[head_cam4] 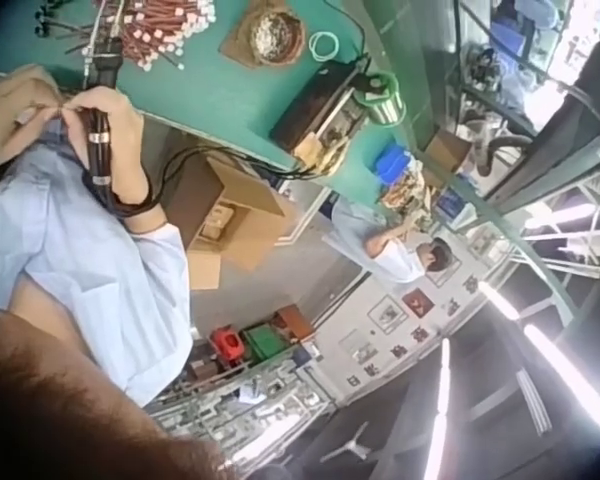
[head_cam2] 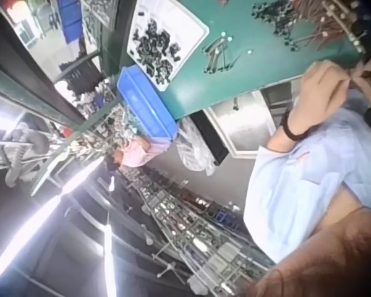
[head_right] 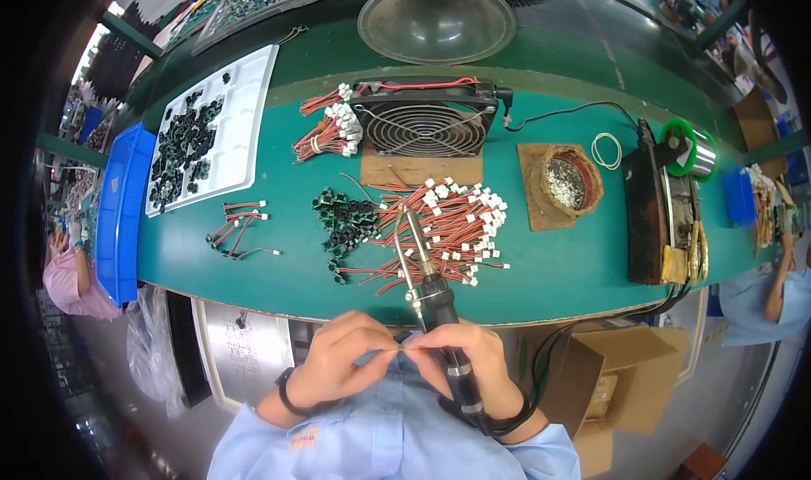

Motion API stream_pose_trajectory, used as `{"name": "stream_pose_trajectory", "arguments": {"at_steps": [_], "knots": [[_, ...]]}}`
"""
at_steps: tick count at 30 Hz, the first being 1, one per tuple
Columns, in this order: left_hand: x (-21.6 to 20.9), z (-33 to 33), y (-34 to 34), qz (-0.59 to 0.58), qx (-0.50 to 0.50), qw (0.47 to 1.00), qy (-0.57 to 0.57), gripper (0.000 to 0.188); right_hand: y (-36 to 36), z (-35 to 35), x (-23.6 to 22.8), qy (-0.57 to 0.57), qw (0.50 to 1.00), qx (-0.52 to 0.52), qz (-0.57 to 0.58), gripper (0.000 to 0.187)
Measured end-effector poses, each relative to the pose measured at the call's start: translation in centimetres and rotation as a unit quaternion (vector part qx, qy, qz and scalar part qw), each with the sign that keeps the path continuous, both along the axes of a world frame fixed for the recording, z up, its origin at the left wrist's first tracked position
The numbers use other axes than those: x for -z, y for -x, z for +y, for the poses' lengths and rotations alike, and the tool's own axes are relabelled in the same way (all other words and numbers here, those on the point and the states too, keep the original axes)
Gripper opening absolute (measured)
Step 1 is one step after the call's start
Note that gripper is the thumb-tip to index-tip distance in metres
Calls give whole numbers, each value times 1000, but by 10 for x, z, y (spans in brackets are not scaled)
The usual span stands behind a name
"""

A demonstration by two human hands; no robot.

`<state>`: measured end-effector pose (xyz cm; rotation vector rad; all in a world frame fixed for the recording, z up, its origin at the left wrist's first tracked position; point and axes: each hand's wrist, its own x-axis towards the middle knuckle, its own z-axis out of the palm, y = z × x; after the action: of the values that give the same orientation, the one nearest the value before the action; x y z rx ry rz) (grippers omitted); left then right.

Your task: The person picks up a circuit board and a wire, aligns them, and joins them using a soldering iron before placing the unit back on the table. This process is then repeated with another set of components.

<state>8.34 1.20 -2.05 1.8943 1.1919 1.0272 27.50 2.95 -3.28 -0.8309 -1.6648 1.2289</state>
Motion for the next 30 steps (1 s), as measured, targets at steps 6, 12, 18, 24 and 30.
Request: {"name": "stream_pose_trajectory", "arguments": {"at_steps": [6,12,18,24,30], "knots": [[26,7,27,88,-224,971,-5,13,-15,2,-3,62,990,94,89,44],[25,19,22,195,-287,938,-10,18,-10,6,-7,138,976,97,135,44],[22,9,24,65,-248,963,79,19,-10,7,-6,134,978,85,136,45],[-17,3,13,-280,-176,909,255,19,1,7,-21,72,987,29,137,46],[-29,9,-2,-451,-85,835,302,16,6,12,-41,6,996,36,78,46]]}}
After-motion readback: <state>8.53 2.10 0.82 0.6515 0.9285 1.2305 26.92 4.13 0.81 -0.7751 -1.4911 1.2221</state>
